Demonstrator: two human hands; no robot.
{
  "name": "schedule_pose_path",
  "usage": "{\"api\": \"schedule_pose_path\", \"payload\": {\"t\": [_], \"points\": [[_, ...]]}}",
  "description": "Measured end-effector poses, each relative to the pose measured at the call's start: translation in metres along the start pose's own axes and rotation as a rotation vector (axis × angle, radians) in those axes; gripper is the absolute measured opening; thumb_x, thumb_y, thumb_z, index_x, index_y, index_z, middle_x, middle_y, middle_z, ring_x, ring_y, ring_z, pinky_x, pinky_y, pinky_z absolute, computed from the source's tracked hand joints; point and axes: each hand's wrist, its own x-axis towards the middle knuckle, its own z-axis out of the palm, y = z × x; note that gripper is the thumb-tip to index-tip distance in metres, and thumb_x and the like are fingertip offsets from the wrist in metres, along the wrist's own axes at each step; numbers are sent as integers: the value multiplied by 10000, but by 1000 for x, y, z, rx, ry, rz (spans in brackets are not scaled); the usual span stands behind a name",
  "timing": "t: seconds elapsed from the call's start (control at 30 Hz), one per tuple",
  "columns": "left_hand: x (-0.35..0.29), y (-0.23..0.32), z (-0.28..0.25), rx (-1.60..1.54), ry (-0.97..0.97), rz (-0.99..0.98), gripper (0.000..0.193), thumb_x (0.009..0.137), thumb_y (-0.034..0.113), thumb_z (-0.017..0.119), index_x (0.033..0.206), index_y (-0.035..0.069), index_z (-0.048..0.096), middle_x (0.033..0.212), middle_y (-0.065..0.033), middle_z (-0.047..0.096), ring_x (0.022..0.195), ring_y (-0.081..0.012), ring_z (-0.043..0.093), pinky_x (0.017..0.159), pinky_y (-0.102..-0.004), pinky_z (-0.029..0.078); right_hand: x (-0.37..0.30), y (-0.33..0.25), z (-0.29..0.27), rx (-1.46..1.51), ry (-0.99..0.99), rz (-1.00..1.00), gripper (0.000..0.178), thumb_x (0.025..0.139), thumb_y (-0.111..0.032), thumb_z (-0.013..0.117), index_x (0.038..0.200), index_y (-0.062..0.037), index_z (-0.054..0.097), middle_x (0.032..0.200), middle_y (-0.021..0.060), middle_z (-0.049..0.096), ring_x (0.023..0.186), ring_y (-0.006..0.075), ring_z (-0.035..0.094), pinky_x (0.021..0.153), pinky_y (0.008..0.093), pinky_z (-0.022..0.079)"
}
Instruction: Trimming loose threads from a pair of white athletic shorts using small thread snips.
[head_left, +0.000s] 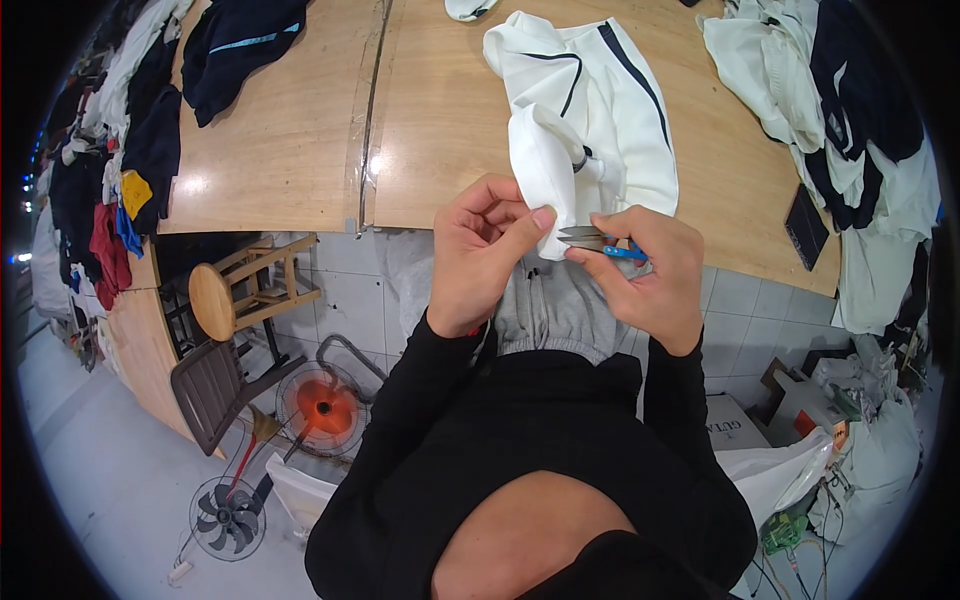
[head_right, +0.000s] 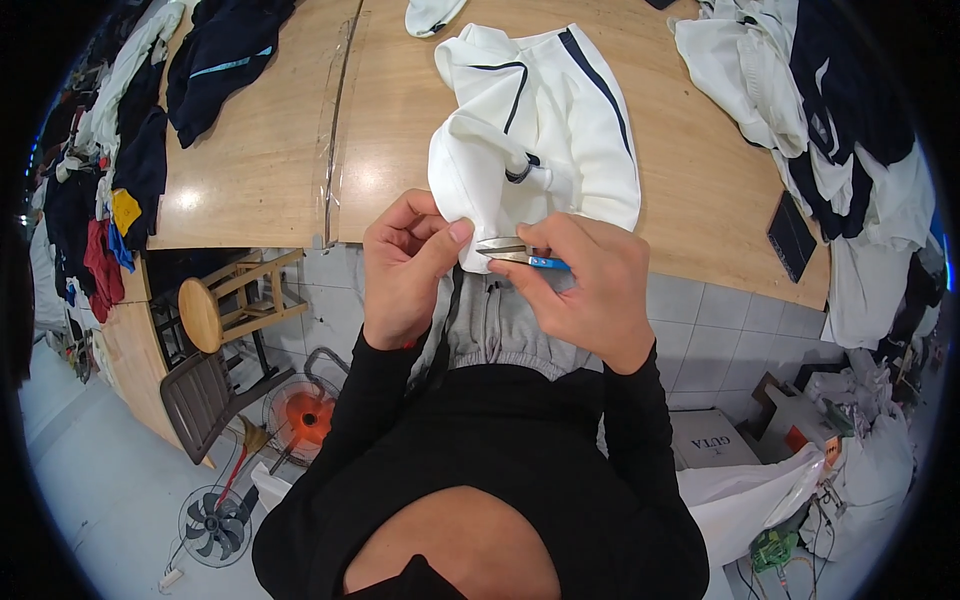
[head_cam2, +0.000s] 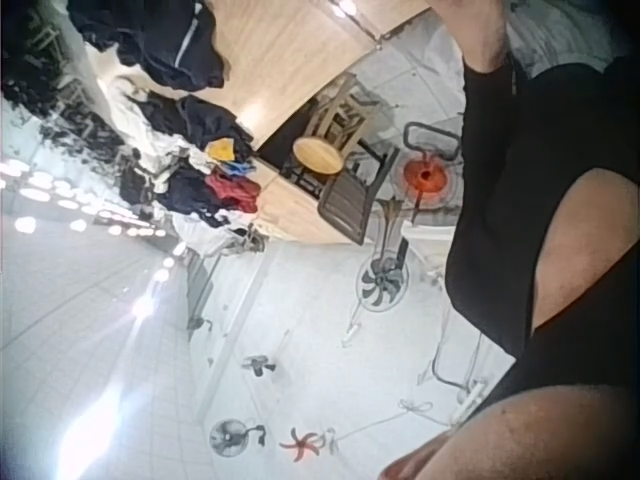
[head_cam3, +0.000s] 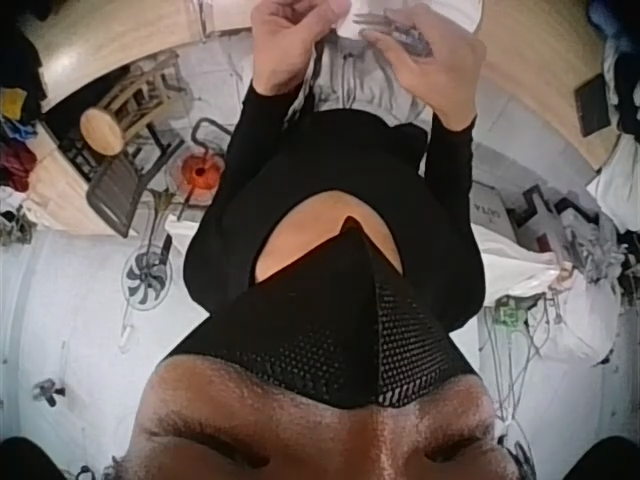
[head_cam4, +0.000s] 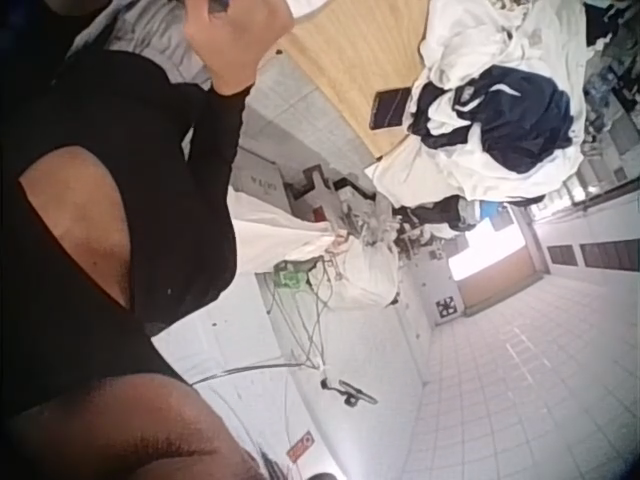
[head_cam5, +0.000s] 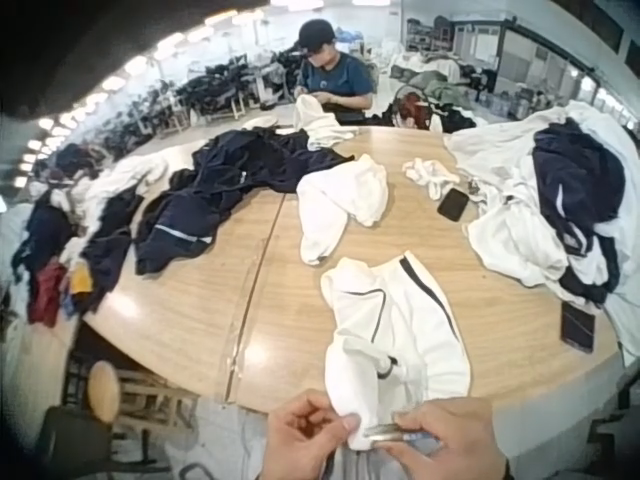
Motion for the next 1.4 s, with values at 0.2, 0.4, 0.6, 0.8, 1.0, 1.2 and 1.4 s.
{"api": "schedule_pose_path", "payload": {"t": [0.2,0.4,0.6,0.8,1.0,1.2,1.4], "points": [[0,1,-2,9,5,12,182,962,-22,749,1122,-25,662,982,-79,769,871,-98,717,772,-239,547,-1,0,-2,-22,30,20,306,744,-130,939,909,-21,706,705,79,682,560,184,609,517,287,444],[2,-5,-6,-129,-7,7,190,963,-33,739,1129,-15,647,1027,-86,766,916,-107,715,816,-251,555,-14,-3,8,195,82,292,287,819,-130,927,923,-15,685,710,27,676,622,47,529,546,225,404],[1,-9,7,-239,-25,34,207,954,-53,738,1120,4,628,1093,-96,753,987,-117,705,890,-277,557,-15,-20,30,622,182,450,268,869,-90,892,936,2,649,785,31,720,719,27,580,625,207,452],[-2,-11,8,-233,-10,75,240,931,-87,751,1107,4,616,1097,-106,752,1001,-126,709,893,-282,561,-15,-23,28,512,142,423,248,886,-56,872,940,8,639,805,38,730,738,31,592,637,209,466],[-3,-12,7,-167,14,139,237,919,-94,765,1083,-8,617,1089,-124,757,998,-128,713,885,-267,564,-12,-24,26,509,123,462,248,880,-51,876,931,11,642,818,49,744,752,31,603,646,209,473],[-4,-11,8,-122,5,173,229,914,-85,778,1069,-14,625,1072,-122,764,987,-123,712,874,-265,564,-9,-26,25,581,114,459,224,899,-35,855,935,19,640,854,65,760,791,38,637,690,211,497],[-3,-10,7,-74,9,176,233,912,-76,789,1070,-14,628,1054,-115,769,963,-120,717,864,-264,571,-9,-19,23,617,52,479,207,917,-39,838,917,7,635,843,45,747,778,24,619,677,199,473]]}}
